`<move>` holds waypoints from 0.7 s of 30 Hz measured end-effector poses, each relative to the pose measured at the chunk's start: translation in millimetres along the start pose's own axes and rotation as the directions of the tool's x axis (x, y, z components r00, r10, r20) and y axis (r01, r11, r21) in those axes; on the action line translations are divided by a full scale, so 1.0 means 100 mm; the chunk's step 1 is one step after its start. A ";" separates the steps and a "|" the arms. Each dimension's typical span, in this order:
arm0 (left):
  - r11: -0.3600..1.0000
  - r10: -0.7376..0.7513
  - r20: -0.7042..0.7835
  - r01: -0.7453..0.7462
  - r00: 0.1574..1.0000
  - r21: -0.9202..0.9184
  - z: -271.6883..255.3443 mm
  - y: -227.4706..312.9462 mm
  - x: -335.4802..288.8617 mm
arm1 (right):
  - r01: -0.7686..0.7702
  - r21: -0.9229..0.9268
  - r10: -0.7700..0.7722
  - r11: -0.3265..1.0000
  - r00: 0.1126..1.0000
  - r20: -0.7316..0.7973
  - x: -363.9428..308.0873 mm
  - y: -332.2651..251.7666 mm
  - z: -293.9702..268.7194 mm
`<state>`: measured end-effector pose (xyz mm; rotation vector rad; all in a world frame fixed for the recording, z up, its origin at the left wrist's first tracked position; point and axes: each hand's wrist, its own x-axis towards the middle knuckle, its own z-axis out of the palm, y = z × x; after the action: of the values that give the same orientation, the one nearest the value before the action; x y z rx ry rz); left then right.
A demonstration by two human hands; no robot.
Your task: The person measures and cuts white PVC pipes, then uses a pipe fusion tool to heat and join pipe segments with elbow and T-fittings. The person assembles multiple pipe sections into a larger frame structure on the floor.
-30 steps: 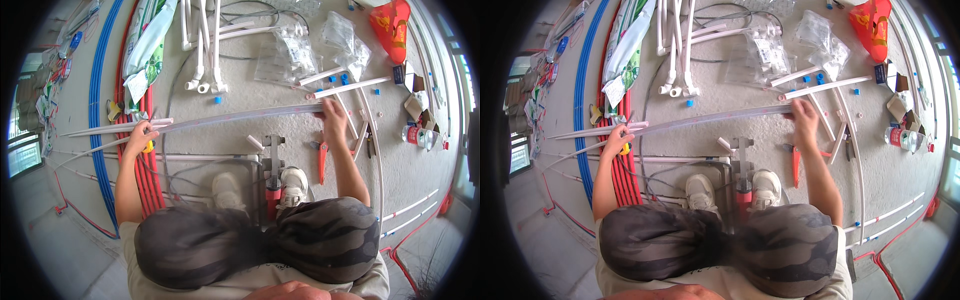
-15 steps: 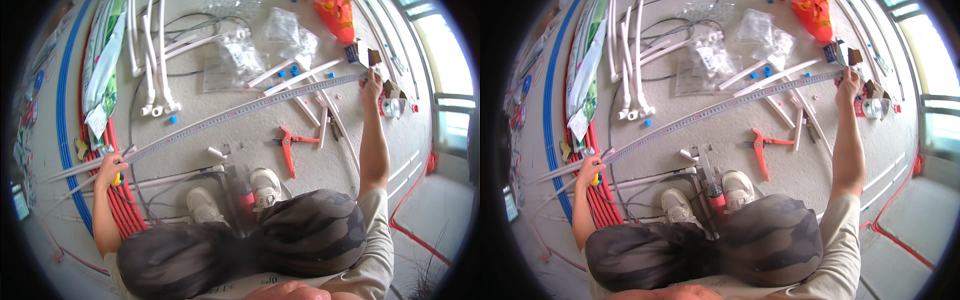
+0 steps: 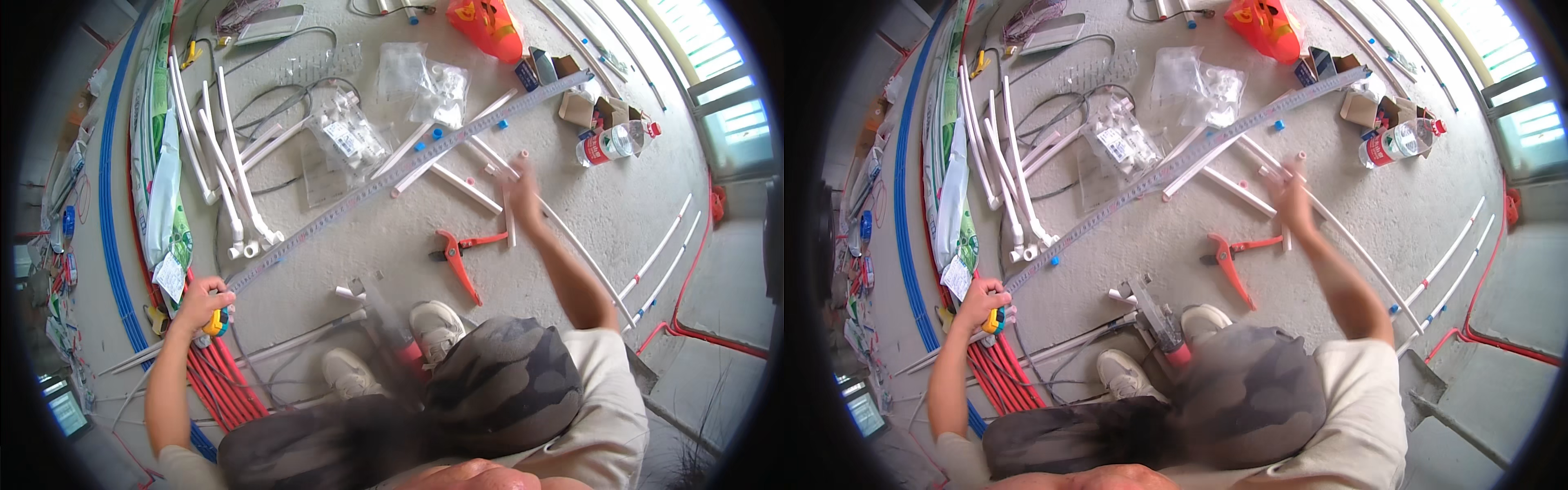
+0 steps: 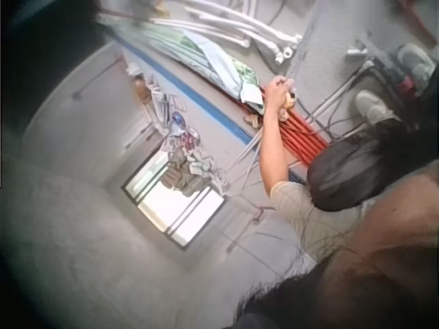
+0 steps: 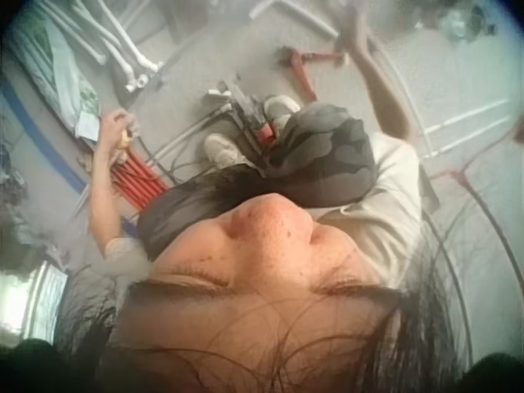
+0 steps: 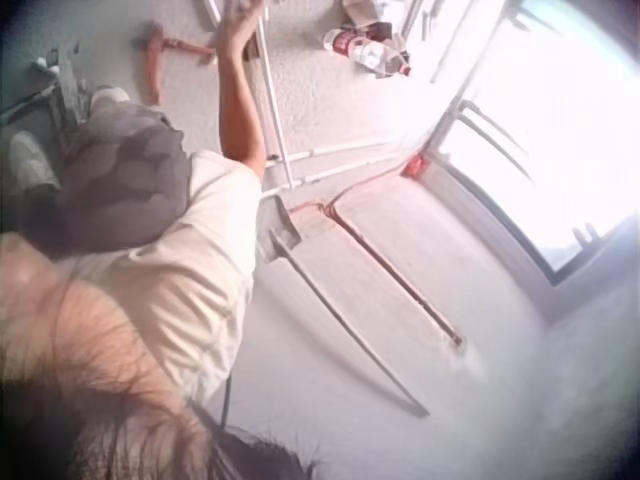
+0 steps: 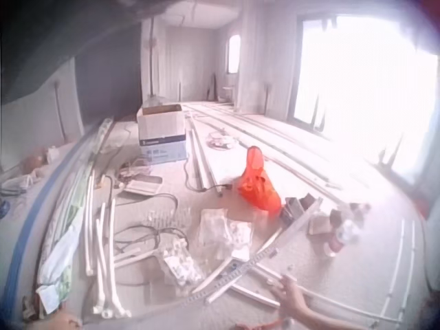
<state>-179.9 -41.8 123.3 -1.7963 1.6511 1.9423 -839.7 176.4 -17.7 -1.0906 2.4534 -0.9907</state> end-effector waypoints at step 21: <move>0.983 0.161 0.055 -0.165 0.985 0.076 0.76 1.00 0.38 | 0.457 -0.527 -0.010 0.716 0.762 0.647 -1.53 -0.38 -0.15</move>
<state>-308.3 -57.4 143.3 -1.6199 1.8850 1.9328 -723.0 277.9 16.2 -1.6673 2.1234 0.2821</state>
